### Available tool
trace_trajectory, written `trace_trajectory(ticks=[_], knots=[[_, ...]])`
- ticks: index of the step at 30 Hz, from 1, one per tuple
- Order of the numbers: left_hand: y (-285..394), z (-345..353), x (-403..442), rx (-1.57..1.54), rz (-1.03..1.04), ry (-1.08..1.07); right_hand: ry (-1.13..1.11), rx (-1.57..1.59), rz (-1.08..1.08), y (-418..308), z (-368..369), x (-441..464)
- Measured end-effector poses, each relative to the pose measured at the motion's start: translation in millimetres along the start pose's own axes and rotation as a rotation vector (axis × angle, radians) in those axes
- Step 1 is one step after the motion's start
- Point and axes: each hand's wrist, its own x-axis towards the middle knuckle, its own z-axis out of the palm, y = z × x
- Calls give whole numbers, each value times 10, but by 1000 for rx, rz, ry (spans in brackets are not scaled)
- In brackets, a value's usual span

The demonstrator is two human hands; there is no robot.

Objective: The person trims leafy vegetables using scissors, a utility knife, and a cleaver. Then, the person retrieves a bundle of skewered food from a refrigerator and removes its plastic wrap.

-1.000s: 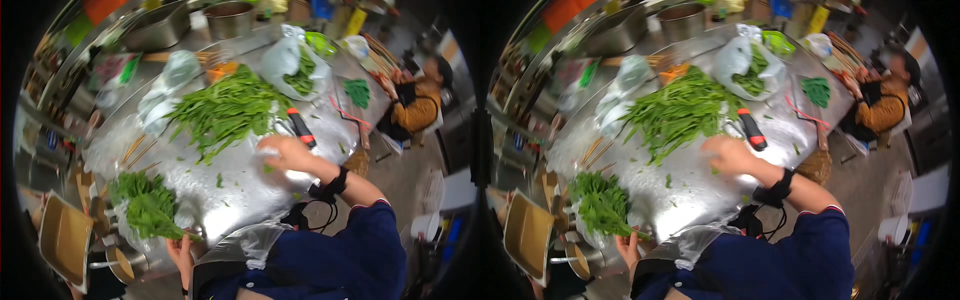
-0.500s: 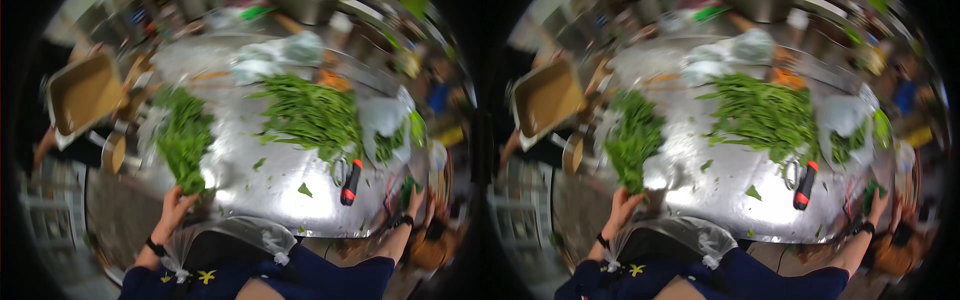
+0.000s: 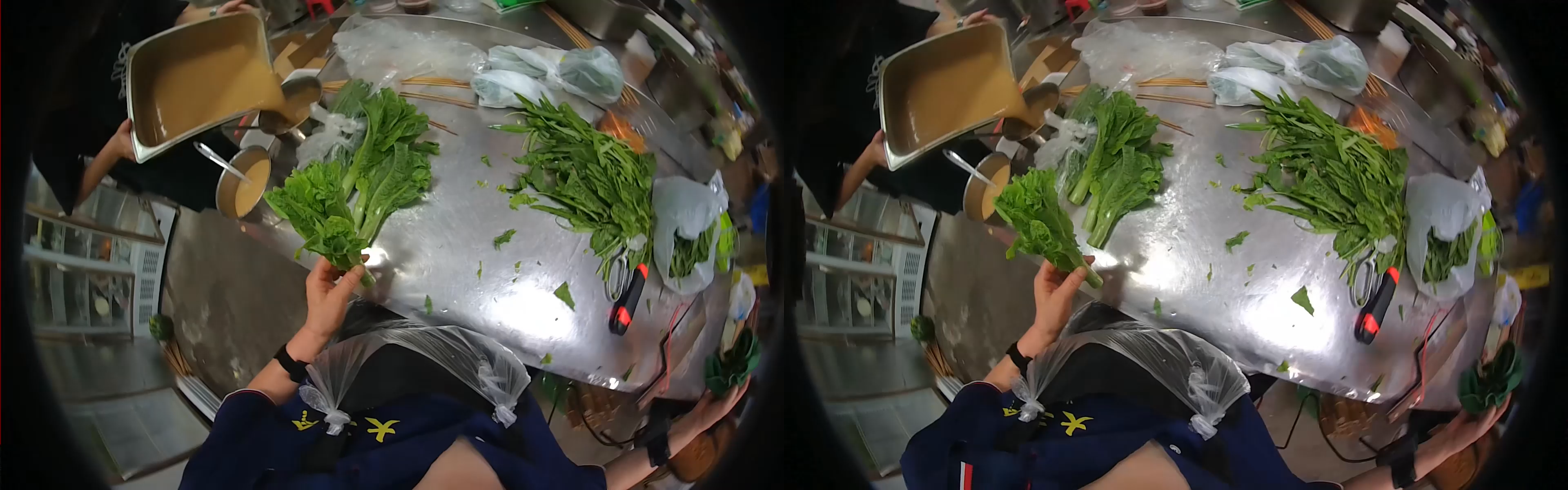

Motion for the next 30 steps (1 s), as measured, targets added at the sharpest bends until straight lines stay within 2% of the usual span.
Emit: trace_trajectory(ticks=[2, 3, 4, 5, 6, 7, 8, 10, 11, 13, 16, 19, 20, 25, 27, 29, 30], knots=[[0, -41, 3, -28, 31, 6, -227, 38, -98, -384, 711, -662], [-1, -85, -13, -29, 25, -5, -342, 10, -126, -381, 775, -792], [0, -136, -32, -26, 50, 0, -459, -67, -260, -563, 1293, -1175], [8, -193, -63, -24, 75, 7, -364, -388, -399, -574, 1522, -1416], [26, -252, -100, -29, 73, 4, -449, -500, -471, -610, 1921, -1802], [41, -312, -138, -54, 74, 37, -572, -103, -19, -596, 2282, -2114], [32, -358, -158, -80, 78, 77, -1052, -261, -311, -594, 2612, -2242], [3, -450, -219, -125, 96, 141, -1540, -189, -262, -213, 3103, -2663], [-21, -490, -271, -158, 105, 195, -1742, -315, -361, 79, 3220, -2844], [-20, -552, -360, -146, 90, 244, -1804, -503, -759, 170, 3453, -3188], [-95, -652, -362, -92, 87, 307, -1914, -325, -774, 371, 3798, -3435], [-113, -648, -334, -81, 93, 342, -1969, -240, -725, 719, 3997, -3473], [-114, -658, -316, -86, 111, 339, -1915, -250, -691, 860, 4041, -3407], [-72, -589, -185, -114, 105, 295, -1311, -432, -708, 1464, 4565, -2595], [-49, -536, -181, -108, 113, 276, -1079, -650, -827, 1780, 4647, -2079], [-58, -530, -194, -106, 122, 246, -999, -871, -820, 1822, 4572, -1699], [-95, -554, -203, -59, 88, 240, -904, -878, -817, 1641, 4544, -1623]])
